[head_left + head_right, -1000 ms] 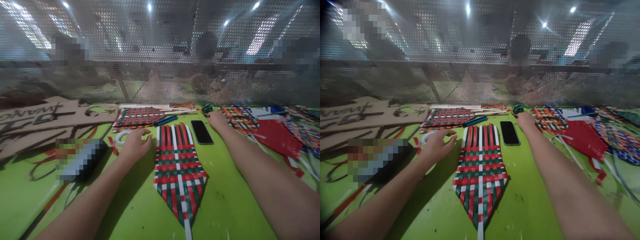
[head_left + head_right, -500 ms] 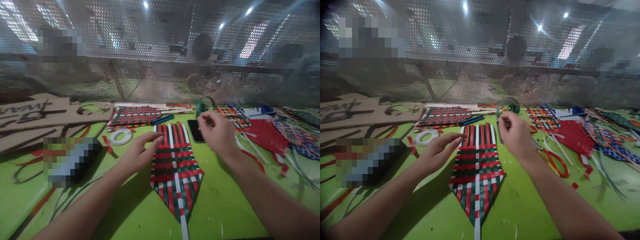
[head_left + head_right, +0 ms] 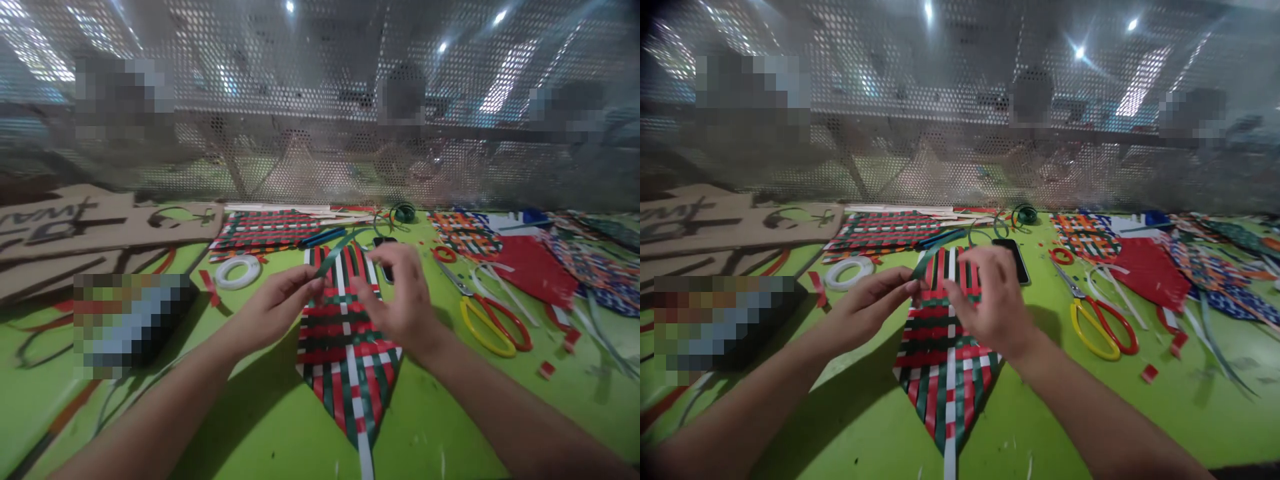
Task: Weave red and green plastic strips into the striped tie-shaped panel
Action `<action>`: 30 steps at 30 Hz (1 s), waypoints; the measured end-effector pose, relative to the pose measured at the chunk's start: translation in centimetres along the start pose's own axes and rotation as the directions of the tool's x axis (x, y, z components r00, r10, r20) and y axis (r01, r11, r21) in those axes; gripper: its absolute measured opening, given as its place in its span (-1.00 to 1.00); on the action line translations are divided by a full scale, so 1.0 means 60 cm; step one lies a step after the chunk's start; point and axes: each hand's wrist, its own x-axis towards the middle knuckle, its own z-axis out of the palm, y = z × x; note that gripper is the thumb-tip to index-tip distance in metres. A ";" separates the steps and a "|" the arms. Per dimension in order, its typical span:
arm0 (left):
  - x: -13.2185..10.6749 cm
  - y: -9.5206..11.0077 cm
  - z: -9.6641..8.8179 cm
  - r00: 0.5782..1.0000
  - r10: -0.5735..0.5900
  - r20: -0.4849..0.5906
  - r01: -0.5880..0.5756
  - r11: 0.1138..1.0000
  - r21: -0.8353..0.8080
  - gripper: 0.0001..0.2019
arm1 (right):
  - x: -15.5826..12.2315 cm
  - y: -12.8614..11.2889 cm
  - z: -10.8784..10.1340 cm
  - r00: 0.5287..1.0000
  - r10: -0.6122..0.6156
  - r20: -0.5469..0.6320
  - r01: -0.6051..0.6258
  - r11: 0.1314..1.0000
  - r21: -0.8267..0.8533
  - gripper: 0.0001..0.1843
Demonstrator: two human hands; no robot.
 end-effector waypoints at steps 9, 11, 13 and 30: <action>0.017 -0.016 -0.055 0.997 -0.063 -0.043 0.074 0.939 0.337 -0.59 | 0.053 0.125 -0.024 0.880 0.067 0.471 -0.007 0.992 -0.128 -0.52; 0.022 -0.027 -0.067 0.995 -0.083 -0.058 0.100 0.891 0.443 -0.56 | 0.042 0.144 -0.037 0.862 0.066 0.502 0.050 0.975 -0.215 -0.56; 0.025 -0.039 -0.078 0.993 -0.112 -0.047 0.120 0.856 0.503 -0.55 | 0.035 0.158 -0.051 0.845 0.102 0.525 0.057 0.959 -0.278 -0.61; 0.027 -0.105 -0.151 0.913 -0.405 -0.043 0.404 0.886 0.226 -0.63 | 0.041 0.210 -0.104 0.642 0.488 0.591 -0.361 0.873 -0.328 -0.52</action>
